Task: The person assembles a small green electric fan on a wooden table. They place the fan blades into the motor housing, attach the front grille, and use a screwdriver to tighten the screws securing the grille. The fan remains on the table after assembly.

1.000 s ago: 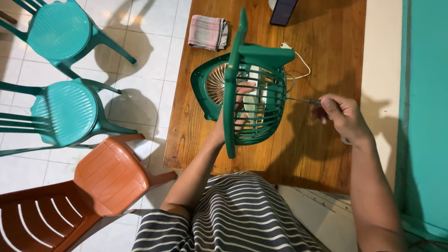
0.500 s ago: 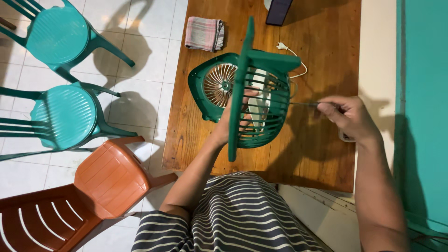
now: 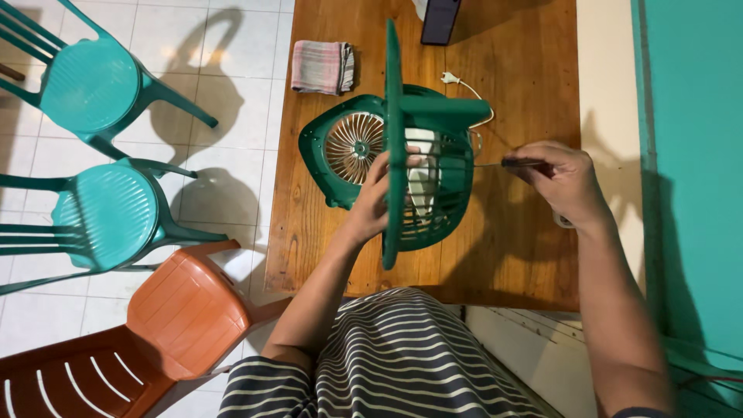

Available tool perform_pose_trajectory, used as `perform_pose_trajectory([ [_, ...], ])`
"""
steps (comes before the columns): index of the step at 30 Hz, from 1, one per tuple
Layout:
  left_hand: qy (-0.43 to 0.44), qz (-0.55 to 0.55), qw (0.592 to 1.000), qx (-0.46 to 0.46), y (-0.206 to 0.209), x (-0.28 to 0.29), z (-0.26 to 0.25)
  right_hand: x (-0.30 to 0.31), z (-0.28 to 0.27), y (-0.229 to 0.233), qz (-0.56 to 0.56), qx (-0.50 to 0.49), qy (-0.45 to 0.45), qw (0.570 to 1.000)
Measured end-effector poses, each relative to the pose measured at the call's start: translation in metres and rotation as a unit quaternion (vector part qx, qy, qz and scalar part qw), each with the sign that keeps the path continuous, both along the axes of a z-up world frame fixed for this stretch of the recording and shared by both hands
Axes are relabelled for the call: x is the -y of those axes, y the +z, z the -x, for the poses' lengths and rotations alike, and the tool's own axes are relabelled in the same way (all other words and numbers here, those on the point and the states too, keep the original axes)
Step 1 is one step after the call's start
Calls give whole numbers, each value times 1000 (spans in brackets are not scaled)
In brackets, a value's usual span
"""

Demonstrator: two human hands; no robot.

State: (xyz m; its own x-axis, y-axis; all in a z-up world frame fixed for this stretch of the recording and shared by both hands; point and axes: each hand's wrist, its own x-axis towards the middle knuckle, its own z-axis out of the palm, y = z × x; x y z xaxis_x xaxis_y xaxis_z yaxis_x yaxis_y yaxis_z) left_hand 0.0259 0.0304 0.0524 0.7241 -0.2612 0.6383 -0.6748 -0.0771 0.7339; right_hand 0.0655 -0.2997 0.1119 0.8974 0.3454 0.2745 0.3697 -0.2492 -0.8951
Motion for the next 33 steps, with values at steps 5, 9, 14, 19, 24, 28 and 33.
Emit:
perform_pose_trajectory([
  [5,26,-39,999,21,-10,4,-4,5,0,-4,-21,-78,-8,997],
  [9,43,-56,997,34,-16,6,-3,5,-3,-8,-30,-33,5,999],
  [14,49,-62,995,60,-12,8,-4,7,-5,-9,-5,-18,-9,1000],
  [19,63,-80,992,74,-7,8,-6,4,-6,-6,26,-3,-12,1000],
  [24,86,-5,996,37,-10,13,-8,0,-4,0,181,40,-29,982],
  [28,20,201,970,-135,-26,20,-8,3,-5,-3,222,22,-89,971],
  [33,-36,358,878,-316,-45,27,-8,19,-8,-22,116,-71,-122,983],
])
